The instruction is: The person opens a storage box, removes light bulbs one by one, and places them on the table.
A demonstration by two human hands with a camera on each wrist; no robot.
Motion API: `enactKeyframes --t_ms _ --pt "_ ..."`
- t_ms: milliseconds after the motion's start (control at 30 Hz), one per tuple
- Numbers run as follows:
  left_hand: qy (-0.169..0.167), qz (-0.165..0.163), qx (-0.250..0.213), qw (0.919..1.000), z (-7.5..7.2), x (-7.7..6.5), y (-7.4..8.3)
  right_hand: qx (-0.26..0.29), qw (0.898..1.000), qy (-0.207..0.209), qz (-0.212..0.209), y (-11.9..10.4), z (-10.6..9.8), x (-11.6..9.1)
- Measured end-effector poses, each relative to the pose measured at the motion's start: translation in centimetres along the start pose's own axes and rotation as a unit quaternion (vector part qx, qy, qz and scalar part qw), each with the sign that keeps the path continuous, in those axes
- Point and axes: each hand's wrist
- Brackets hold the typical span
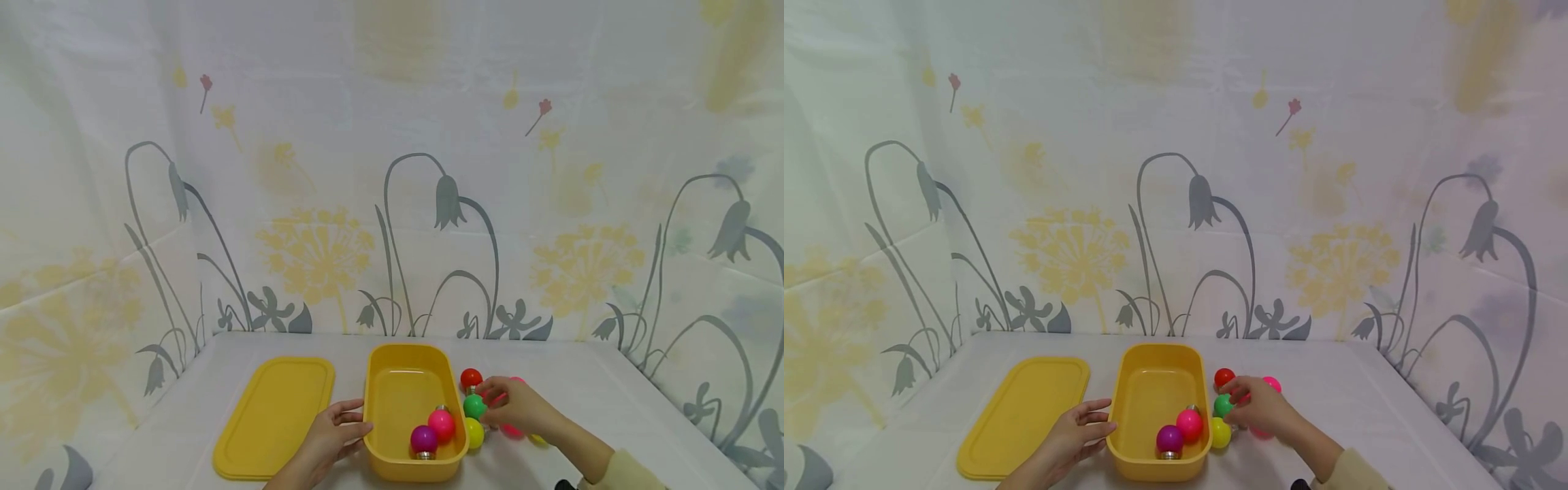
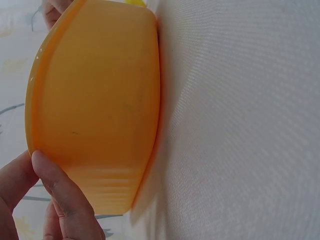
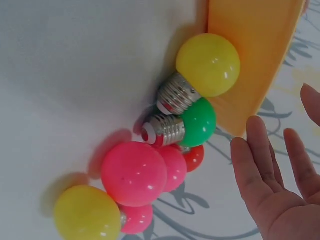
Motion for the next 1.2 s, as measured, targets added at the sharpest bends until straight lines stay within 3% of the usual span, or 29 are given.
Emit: enactKeyframes --t_ms 533,800,1200 --pt "-0.002 0.012 0.003 0.9999 -0.1 -0.1 -0.1 -0.005 0.996 -0.050 -0.077 -2.4 0.5 1.8" --pt "-0.002 0.011 0.001 0.9999 -0.1 -0.1 -0.1 -0.004 0.993 -0.087 -0.073 -4.0 1.9 2.9" --pt "-0.015 0.023 -0.007 0.9996 -0.3 -0.3 -0.1 -0.032 0.982 -0.168 -0.081 -5.5 4.2 3.7"
Point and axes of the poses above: each hand's wrist, its own x-axis towards the middle knuckle, its own z-axis out of the palm, y = z × x, and after that the axes turned 3 degrees about y, right-handed
